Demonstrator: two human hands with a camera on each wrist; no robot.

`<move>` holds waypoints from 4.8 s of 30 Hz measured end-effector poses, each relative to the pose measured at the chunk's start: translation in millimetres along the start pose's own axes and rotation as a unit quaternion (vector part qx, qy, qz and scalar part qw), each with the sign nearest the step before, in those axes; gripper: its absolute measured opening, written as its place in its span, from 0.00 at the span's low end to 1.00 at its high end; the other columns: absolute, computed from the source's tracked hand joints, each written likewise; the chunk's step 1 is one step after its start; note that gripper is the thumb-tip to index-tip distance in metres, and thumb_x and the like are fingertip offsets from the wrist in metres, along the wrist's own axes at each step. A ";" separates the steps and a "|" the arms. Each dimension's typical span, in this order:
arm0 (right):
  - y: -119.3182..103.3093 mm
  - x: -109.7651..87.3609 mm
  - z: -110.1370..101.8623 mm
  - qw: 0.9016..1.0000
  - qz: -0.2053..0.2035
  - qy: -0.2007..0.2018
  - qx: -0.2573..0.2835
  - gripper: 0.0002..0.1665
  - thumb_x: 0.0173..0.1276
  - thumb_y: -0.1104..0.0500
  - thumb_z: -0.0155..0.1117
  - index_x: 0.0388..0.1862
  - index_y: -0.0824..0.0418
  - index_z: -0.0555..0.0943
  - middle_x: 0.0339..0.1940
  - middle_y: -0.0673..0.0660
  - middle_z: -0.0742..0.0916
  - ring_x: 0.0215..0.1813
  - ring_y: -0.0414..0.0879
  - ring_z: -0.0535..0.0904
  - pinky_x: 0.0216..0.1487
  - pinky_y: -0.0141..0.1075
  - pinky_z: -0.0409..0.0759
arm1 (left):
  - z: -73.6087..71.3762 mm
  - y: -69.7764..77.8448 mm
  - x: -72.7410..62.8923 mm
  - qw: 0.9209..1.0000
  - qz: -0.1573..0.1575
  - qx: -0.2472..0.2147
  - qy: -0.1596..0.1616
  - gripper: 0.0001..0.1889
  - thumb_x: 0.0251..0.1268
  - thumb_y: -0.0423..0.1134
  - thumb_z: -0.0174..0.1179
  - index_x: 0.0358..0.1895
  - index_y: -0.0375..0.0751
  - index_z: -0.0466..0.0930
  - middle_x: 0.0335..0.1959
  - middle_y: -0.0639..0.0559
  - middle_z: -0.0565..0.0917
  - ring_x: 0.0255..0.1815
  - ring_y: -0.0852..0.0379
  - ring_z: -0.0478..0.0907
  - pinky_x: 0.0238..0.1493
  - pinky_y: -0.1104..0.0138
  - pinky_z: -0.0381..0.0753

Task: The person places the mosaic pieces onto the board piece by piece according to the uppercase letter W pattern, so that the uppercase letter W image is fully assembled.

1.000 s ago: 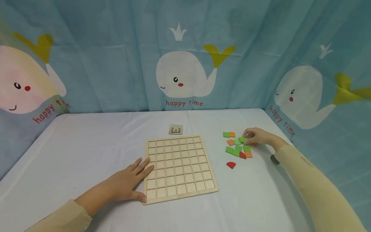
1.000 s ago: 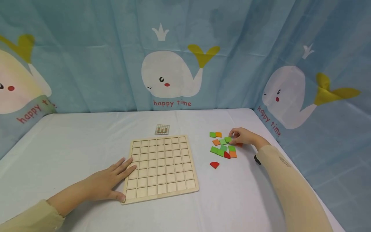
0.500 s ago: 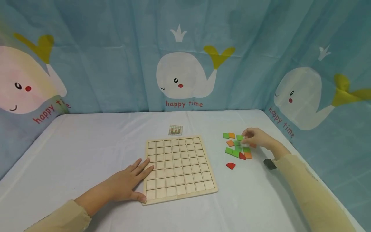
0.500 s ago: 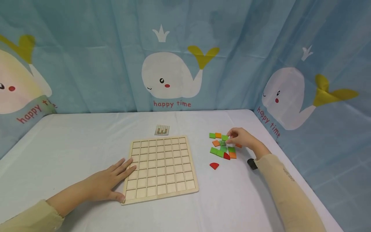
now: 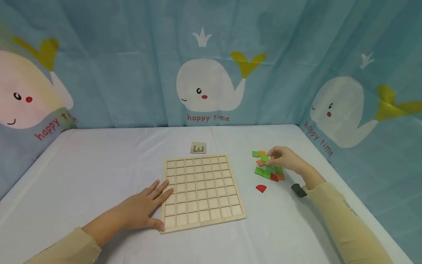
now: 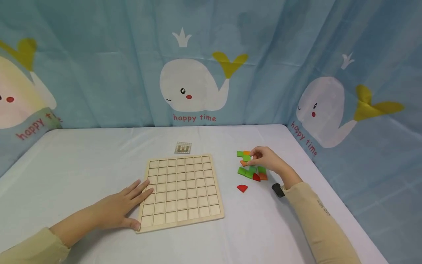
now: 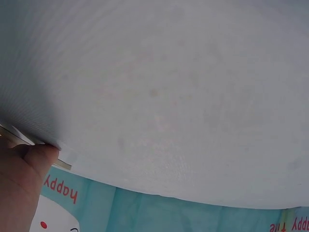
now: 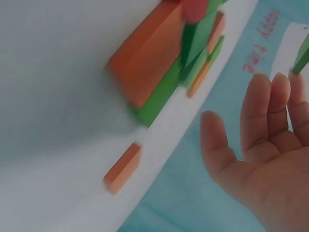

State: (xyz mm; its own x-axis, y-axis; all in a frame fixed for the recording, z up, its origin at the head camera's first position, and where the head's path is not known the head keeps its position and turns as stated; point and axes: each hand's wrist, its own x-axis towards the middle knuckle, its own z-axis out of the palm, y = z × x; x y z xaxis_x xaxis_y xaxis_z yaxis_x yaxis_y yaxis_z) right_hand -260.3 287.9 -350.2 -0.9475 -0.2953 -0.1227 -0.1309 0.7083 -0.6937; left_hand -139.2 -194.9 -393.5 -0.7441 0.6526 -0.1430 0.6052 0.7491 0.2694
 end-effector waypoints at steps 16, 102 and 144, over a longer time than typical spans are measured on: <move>-28.6 -3.9 23.0 0.998 -0.046 0.028 -0.021 0.15 0.63 0.62 0.70 0.43 0.68 0.77 0.34 0.55 0.80 0.43 0.52 0.74 0.43 0.41 0.74 | -1.1 0.5 0.1 1.000 -0.007 -0.002 -0.005 0.55 0.53 0.74 0.53 0.77 0.40 0.51 0.78 0.37 0.45 0.75 0.31 0.44 0.59 0.39 0.67; -83.8 38.7 114.8 0.994 -0.072 -0.083 -0.027 0.16 0.56 0.62 0.77 0.38 0.64 0.79 0.23 0.52 0.76 0.25 0.41 0.68 0.29 0.32 0.68 | -0.7 1.5 0.5 1.000 0.003 0.007 0.000 0.55 0.54 0.74 0.53 0.76 0.37 0.52 0.77 0.34 0.46 0.74 0.29 0.45 0.63 0.39 0.61; -80.5 36.9 96.3 0.995 -0.041 -0.078 0.036 0.17 0.61 0.62 0.73 0.46 0.65 0.78 0.23 0.53 0.76 0.25 0.43 0.68 0.28 0.34 0.68 | 0.0 1.6 1.4 1.000 0.000 0.002 -0.012 0.55 0.54 0.73 0.53 0.77 0.38 0.50 0.77 0.34 0.45 0.74 0.29 0.44 0.63 0.39 0.61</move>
State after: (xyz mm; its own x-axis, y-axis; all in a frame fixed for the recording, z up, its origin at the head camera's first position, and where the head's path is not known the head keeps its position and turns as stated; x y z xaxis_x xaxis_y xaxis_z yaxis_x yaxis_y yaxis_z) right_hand -256.6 158.3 -367.2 -0.8771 -0.4496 -0.1687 -0.1786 0.6315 -0.7546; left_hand -139.3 -192.8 -393.2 -0.7366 0.6557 -0.1657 0.6067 0.7489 0.2666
